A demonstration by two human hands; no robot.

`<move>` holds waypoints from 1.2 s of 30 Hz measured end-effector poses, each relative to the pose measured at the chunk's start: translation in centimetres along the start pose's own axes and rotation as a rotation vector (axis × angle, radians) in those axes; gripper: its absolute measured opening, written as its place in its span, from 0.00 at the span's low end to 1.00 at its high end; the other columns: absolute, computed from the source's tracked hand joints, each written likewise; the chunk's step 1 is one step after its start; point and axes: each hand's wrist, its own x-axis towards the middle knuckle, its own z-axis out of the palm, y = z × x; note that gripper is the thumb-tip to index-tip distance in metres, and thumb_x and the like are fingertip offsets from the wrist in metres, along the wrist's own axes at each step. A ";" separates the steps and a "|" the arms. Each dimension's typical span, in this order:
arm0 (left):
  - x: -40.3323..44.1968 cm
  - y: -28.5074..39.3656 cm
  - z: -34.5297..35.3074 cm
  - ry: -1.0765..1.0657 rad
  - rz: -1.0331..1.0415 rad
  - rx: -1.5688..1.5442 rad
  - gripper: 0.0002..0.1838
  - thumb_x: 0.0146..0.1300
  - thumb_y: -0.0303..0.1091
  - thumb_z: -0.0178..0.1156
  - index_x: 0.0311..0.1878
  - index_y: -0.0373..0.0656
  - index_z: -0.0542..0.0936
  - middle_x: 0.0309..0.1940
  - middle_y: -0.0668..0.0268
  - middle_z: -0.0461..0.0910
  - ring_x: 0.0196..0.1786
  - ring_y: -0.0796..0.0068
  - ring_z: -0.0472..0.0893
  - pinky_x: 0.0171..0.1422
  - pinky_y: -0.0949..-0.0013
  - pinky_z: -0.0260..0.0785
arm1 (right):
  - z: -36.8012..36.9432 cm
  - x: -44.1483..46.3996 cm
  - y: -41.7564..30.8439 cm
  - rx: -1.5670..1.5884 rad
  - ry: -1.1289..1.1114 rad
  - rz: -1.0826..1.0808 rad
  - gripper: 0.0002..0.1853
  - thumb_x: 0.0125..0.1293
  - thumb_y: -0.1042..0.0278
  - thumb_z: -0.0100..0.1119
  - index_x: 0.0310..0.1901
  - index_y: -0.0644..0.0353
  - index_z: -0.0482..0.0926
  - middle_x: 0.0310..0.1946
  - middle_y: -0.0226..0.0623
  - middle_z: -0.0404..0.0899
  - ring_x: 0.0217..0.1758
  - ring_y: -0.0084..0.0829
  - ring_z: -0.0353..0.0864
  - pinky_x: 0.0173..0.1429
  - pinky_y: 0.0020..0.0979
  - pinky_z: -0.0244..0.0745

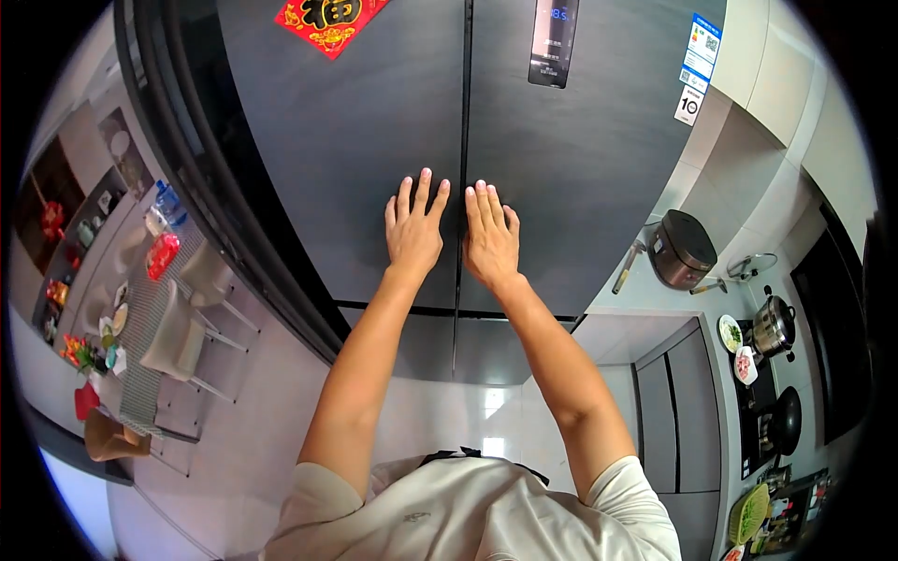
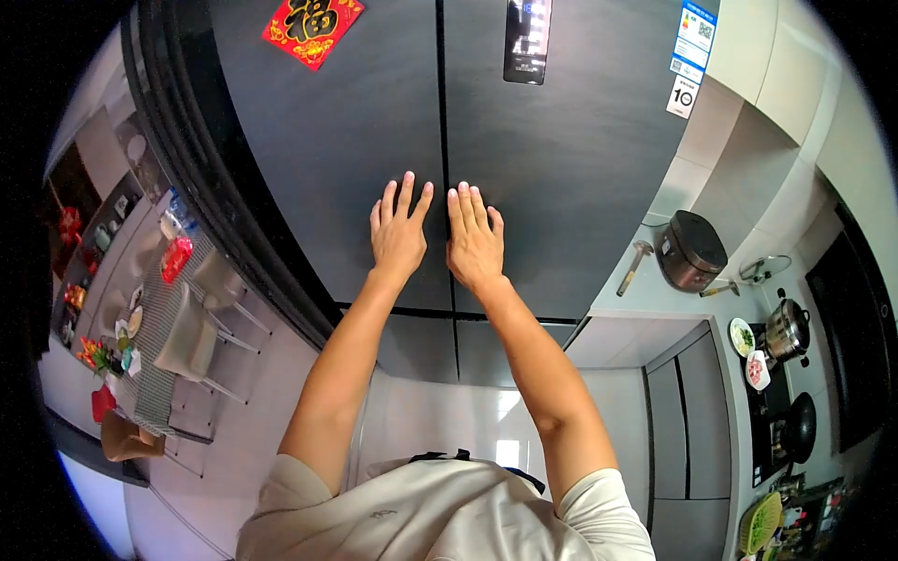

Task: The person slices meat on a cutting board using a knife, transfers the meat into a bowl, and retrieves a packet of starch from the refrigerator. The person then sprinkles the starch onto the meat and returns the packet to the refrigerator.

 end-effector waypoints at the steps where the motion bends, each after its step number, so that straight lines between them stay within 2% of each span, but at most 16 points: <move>1: -0.1 0.1 0.0 -0.017 -0.007 0.008 0.42 0.65 0.21 0.60 0.82 0.63 0.67 0.86 0.65 0.56 0.85 0.51 0.58 0.82 0.44 0.57 | 0.0 0.1 -0.1 0.006 0.005 0.004 0.40 0.66 0.73 0.59 0.81 0.60 0.61 0.82 0.45 0.62 0.86 0.41 0.59 0.81 0.51 0.57; 12: -0.5 1.0 -1.0 -0.080 -0.010 -0.060 0.42 0.63 0.22 0.62 0.82 0.57 0.67 0.87 0.61 0.54 0.87 0.48 0.55 0.83 0.42 0.56 | -1.2 0.0 -0.4 -0.004 -0.031 0.017 0.38 0.66 0.72 0.57 0.80 0.60 0.63 0.82 0.44 0.63 0.85 0.40 0.61 0.81 0.51 0.57; 14: -1.4 1.1 -0.6 -0.142 -0.012 -0.087 0.43 0.63 0.19 0.59 0.83 0.57 0.66 0.88 0.59 0.50 0.87 0.48 0.52 0.83 0.42 0.55 | -1.4 -0.5 -0.2 0.030 -0.073 0.031 0.38 0.67 0.72 0.58 0.80 0.60 0.63 0.82 0.44 0.62 0.85 0.40 0.61 0.81 0.51 0.57; 22: -5.4 3.9 2.8 -0.257 -0.050 -0.189 0.41 0.64 0.22 0.59 0.82 0.55 0.67 0.88 0.59 0.51 0.88 0.50 0.52 0.85 0.42 0.52 | -2.2 -6.8 3.4 -0.083 -0.254 0.229 0.43 0.62 0.72 0.62 0.81 0.61 0.60 0.83 0.43 0.61 0.86 0.40 0.59 0.82 0.53 0.57; 28: -7.9 11.0 4.5 -0.335 0.106 -0.325 0.39 0.65 0.21 0.59 0.81 0.51 0.68 0.87 0.58 0.53 0.88 0.50 0.52 0.86 0.41 0.50 | -6.4 -12.9 7.0 -0.153 -0.240 0.385 0.40 0.64 0.74 0.59 0.80 0.61 0.62 0.82 0.45 0.62 0.86 0.42 0.60 0.81 0.53 0.57; 35: -13.8 23.8 5.3 -0.506 0.350 -0.542 0.37 0.68 0.23 0.61 0.81 0.48 0.68 0.86 0.52 0.53 0.87 0.46 0.53 0.84 0.41 0.52 | -13.0 -26.5 10.2 -0.204 -0.271 0.663 0.39 0.65 0.73 0.57 0.80 0.61 0.63 0.81 0.48 0.64 0.85 0.46 0.61 0.81 0.54 0.57; 36: -15.3 25.7 6.1 -0.496 0.379 -0.604 0.39 0.65 0.22 0.61 0.81 0.50 0.68 0.87 0.56 0.52 0.88 0.46 0.52 0.85 0.39 0.51 | -14.2 -28.9 10.7 -0.222 -0.288 0.709 0.40 0.65 0.72 0.58 0.80 0.61 0.62 0.82 0.48 0.63 0.85 0.46 0.60 0.81 0.55 0.56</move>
